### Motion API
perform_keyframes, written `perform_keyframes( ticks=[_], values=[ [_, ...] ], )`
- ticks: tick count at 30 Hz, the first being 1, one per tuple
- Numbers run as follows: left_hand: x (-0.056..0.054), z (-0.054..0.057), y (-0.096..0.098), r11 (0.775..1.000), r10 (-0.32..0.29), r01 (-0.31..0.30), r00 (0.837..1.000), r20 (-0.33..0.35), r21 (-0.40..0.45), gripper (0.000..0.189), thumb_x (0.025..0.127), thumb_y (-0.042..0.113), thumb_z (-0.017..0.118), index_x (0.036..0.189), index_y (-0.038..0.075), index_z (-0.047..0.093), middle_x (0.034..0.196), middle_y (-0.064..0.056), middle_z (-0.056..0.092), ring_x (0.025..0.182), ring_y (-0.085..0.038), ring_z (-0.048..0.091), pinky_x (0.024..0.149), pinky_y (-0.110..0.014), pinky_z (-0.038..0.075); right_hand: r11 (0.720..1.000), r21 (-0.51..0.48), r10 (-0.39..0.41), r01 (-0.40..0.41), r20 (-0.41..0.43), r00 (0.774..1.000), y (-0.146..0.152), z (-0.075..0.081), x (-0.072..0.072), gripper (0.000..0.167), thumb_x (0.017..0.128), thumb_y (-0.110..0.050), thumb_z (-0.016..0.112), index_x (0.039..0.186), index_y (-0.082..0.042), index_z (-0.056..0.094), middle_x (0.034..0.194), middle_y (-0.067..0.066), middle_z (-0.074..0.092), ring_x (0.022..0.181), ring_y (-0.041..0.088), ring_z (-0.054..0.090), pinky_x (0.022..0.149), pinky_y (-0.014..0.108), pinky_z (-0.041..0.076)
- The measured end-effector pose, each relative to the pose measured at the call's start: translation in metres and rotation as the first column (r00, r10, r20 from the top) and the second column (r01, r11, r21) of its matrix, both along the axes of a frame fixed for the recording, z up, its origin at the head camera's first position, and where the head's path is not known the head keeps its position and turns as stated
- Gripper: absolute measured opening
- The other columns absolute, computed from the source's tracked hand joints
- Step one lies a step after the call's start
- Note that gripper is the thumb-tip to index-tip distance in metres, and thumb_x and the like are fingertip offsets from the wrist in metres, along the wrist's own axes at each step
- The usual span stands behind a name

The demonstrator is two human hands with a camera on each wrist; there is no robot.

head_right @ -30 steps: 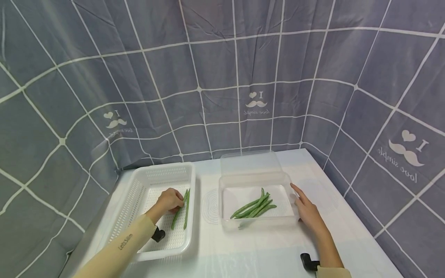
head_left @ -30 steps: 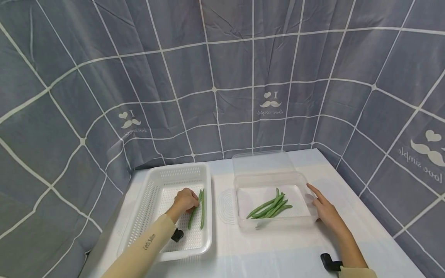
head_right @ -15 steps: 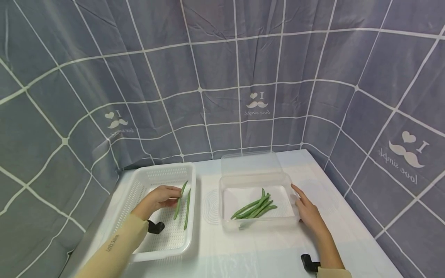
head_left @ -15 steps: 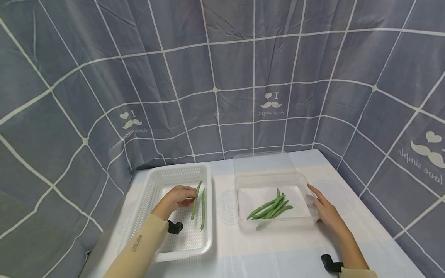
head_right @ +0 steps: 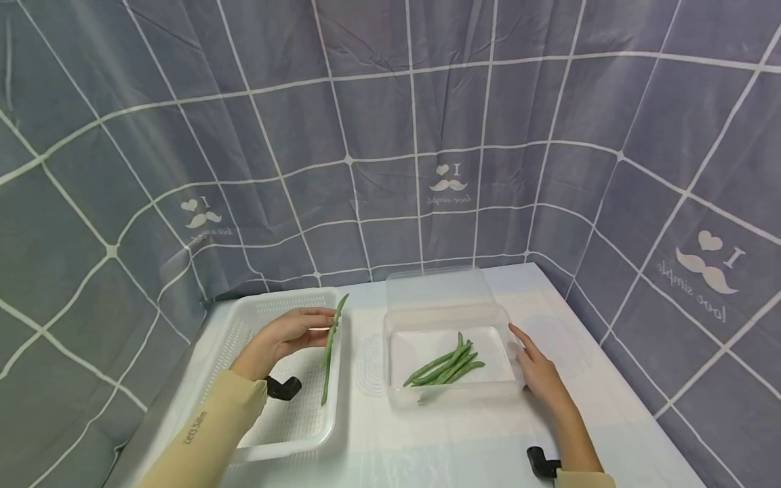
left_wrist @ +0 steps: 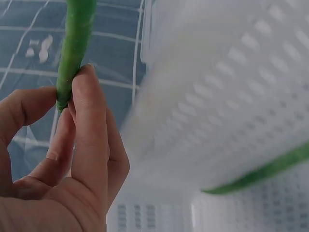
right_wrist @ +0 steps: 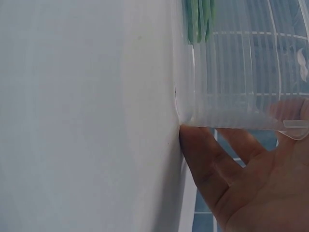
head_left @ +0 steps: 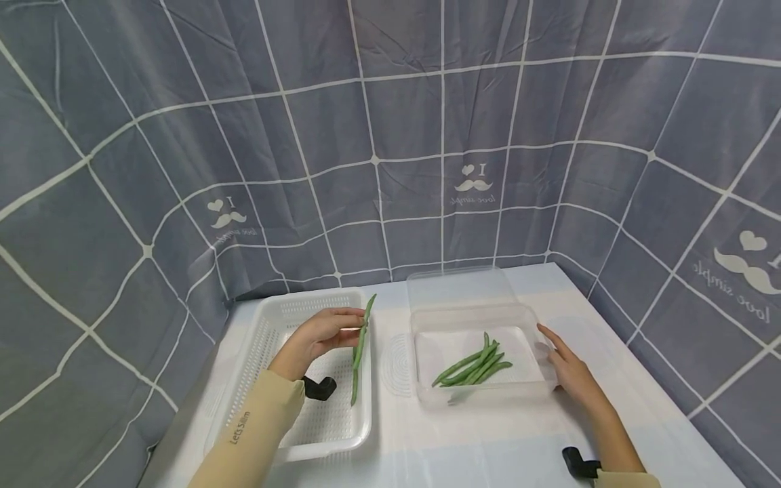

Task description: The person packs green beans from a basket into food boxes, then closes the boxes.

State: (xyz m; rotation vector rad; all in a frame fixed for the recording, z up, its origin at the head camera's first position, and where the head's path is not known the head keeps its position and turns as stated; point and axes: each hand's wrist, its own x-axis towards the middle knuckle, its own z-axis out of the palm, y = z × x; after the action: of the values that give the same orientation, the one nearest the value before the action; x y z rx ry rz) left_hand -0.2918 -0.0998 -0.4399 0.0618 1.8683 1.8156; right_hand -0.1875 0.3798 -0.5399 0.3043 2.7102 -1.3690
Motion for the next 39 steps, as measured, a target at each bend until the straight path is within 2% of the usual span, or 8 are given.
perform_keyframes(
  ticks=[6, 10, 16, 23, 27, 34, 39],
  values=[
    [-0.001, 0.009, 0.041, 0.997, -0.056, 0.055, 0.998, -0.013, -0.058, 0.042, 0.102, 0.005, 0.065, 0.143, -0.006, 0.059, 0.101, -0.001, 0.069, 0.088, -0.011, 0.069, 0.078, -0.025, 0.064, 1.0, -0.016, -0.001, 0.001, -0.002, 1.0, -0.003, 0.0, 0.001, 0.061, 0.112, -0.024, 0.026, 0.172, -0.027, 0.016, 0.173, 0.032, 0.017, 0.141, 0.059, 0.043, 0.067, 0.035, 0.057],
    [-0.002, 0.008, 0.07, 0.992, -0.101, 0.1, 0.995, -0.004, -0.073, 0.039, 0.102, 0.004, 0.067, 0.14, -0.005, 0.063, 0.102, -0.003, 0.07, 0.09, -0.013, 0.071, 0.079, -0.027, 0.065, 1.0, -0.023, -0.002, 0.002, -0.002, 1.0, -0.005, -0.001, 0.001, 0.06, 0.113, -0.024, 0.027, 0.172, -0.028, 0.016, 0.173, 0.031, 0.017, 0.142, 0.059, 0.043, 0.067, 0.035, 0.057],
    [0.0, 0.0, 0.112, 0.981, -0.168, 0.17, 0.985, 0.024, -0.092, 0.036, 0.102, 0.004, 0.068, 0.137, -0.004, 0.067, 0.099, -0.003, 0.07, 0.085, -0.011, 0.071, 0.082, -0.03, 0.067, 1.0, -0.014, -0.003, 0.003, -0.002, 1.0, -0.004, -0.001, 0.001, 0.061, 0.112, -0.023, 0.026, 0.172, -0.028, 0.016, 0.173, 0.031, 0.017, 0.145, 0.062, 0.039, 0.068, 0.035, 0.057],
    [0.004, -0.018, 0.151, 0.968, -0.218, 0.222, 0.975, 0.043, -0.117, 0.03, 0.102, 0.001, 0.067, 0.131, -0.004, 0.07, 0.094, -0.005, 0.07, 0.079, -0.012, 0.071, 0.083, -0.033, 0.068, 1.0, -0.016, -0.006, 0.006, 0.001, 1.0, -0.004, -0.001, 0.0, 0.061, 0.113, -0.024, 0.027, 0.172, -0.029, 0.016, 0.174, 0.03, 0.017, 0.145, 0.061, 0.04, 0.069, 0.036, 0.058],
    [0.006, -0.027, 0.165, 0.963, -0.242, 0.247, 0.968, 0.066, -0.105, 0.031, 0.103, 0.001, 0.065, 0.133, -0.007, 0.068, 0.099, -0.008, 0.072, 0.081, -0.014, 0.071, 0.085, -0.035, 0.068, 1.0, -0.017, -0.015, 0.015, 0.004, 1.0, -0.005, -0.002, -0.001, 0.061, 0.112, -0.023, 0.027, 0.172, -0.028, 0.016, 0.174, 0.03, 0.016, 0.142, 0.061, 0.043, 0.069, 0.036, 0.058],
    [0.009, -0.034, 0.171, 0.957, -0.261, 0.27, 0.961, 0.087, -0.104, 0.039, 0.105, 0.005, 0.063, 0.14, -0.012, 0.061, 0.124, -0.024, 0.073, 0.085, -0.014, 0.072, 0.091, -0.036, 0.067, 1.0, -0.01, -0.029, 0.029, 0.002, 1.0, -0.005, 0.0, 0.0, 0.061, 0.112, -0.023, 0.028, 0.172, -0.027, 0.018, 0.174, 0.03, 0.017, 0.139, 0.058, 0.046, 0.067, 0.034, 0.056],
    [0.009, -0.036, 0.171, 0.959, -0.261, 0.269, 0.961, 0.086, -0.091, 0.037, 0.105, 0.004, 0.062, 0.138, -0.013, 0.062, 0.125, -0.027, 0.073, 0.089, -0.018, 0.076, 0.089, -0.034, 0.067, 0.999, -0.007, -0.032, 0.032, 0.001, 0.999, -0.005, 0.001, 0.0, 0.061, 0.112, -0.022, 0.028, 0.172, -0.026, 0.018, 0.173, 0.03, 0.017, 0.139, 0.059, 0.046, 0.067, 0.034, 0.056]
  ],
)
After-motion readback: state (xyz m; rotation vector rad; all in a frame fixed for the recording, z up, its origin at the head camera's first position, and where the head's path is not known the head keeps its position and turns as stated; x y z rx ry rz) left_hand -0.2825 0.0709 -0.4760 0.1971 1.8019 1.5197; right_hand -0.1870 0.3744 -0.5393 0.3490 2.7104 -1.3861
